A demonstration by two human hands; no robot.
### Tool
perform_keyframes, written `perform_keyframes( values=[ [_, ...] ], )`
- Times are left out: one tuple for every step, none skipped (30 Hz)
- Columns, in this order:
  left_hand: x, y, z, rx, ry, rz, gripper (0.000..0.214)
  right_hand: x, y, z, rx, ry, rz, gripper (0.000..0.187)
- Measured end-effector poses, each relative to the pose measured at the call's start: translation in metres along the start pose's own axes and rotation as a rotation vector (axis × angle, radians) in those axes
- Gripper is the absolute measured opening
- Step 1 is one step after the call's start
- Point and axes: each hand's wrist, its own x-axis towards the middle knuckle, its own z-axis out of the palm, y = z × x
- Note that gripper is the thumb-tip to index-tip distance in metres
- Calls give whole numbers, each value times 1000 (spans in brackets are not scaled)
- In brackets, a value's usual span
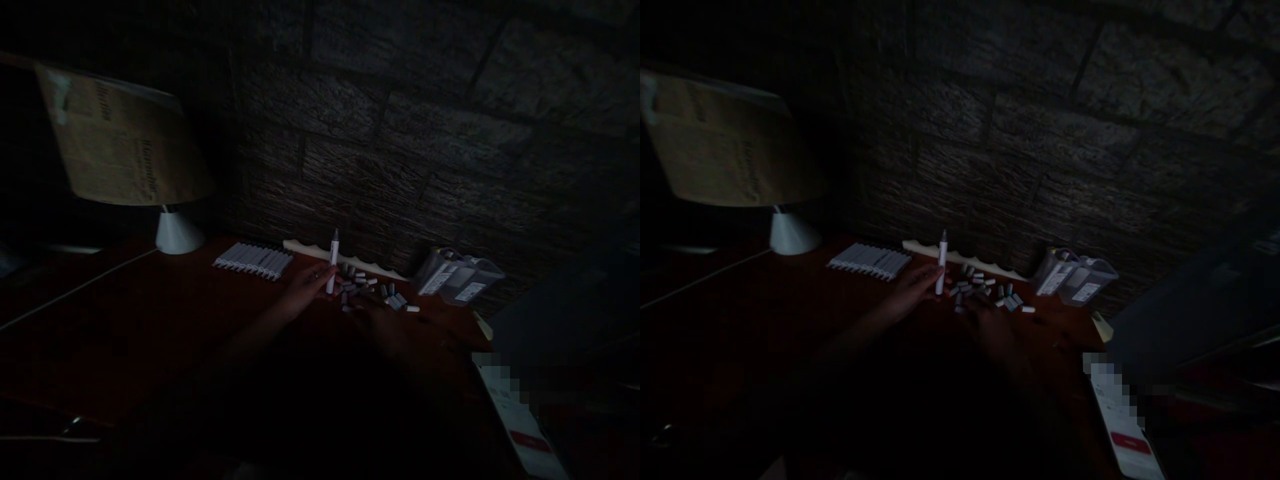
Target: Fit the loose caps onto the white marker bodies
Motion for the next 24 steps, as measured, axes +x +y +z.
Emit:
perform_keyframes(
  values=[
    [-1,1,1,30,-7,-4,45,-2,-3,3,-9,-32,-15,25],
    [-3,1,2,58,-15,-8,45,-3,-4,6,-20,-56,-20,25],
    [-4,1,3,84,-25,-10,45,-3,-6,8,-27,-73,-18,25],
    [-5,2,5,107,-34,-7,44,-3,-6,9,-21,-84,-14,25],
    [-7,2,6,131,-48,-2,43,-2,-6,9,0,-85,-6,24],
    [-8,2,8,159,-69,3,42,-1,-5,6,37,-68,10,23],
    [-9,1,9,190,-95,-1,41,0,-4,1,93,-18,37,21],
    [-10,1,11,225,-121,-14,40,1,-2,-5,171,59,69,21],
    [-12,0,13,262,-146,-36,39,1,-1,-13,268,165,109,22],
    [-13,-2,14,300,-165,-62,39,1,0,-21,382,297,150,27],
    [-14,-4,15,336,-180,-86,39,1,2,-30,502,407,179,33],
    [-16,-6,16,368,-190,-102,39,1,3,-37,601,508,200,36],
    [-17,-9,16,393,-197,-107,40,1,4,-44,682,577,213,36],
    [-18,-12,16,415,-209,-106,40,1,5,-48,750,618,222,36],
    [-18,-15,15,435,-219,-102,40,2,6,-51,813,648,230,35],
    [-19,-17,15,453,-227,-97,39,2,7,-52,869,662,233,33],
    [-19,-18,15,472,-234,-96,37,3,9,-51,922,664,232,32],
    [-19,-18,15,491,-235,-100,35,4,10,-49,972,650,230,32],
    [-19,-17,15,506,-231,-104,34,5,11,-46,1013,621,226,32],
    [-19,-16,16,515,-224,-111,33,5,12,-44,1043,586,224,33],
    [-19,-14,17,517,-211,-117,33,6,13,-41,1063,558,225,34],
    [-19,-12,19,517,-198,-122,33,6,14,-40,1073,553,234,35],
    [-19,-10,20,515,-187,-124,33,6,14,-39,1075,574,246,35],
    [-20,-8,21,515,-181,-125,34,6,14,-40,1071,611,258,35]
  ],
)
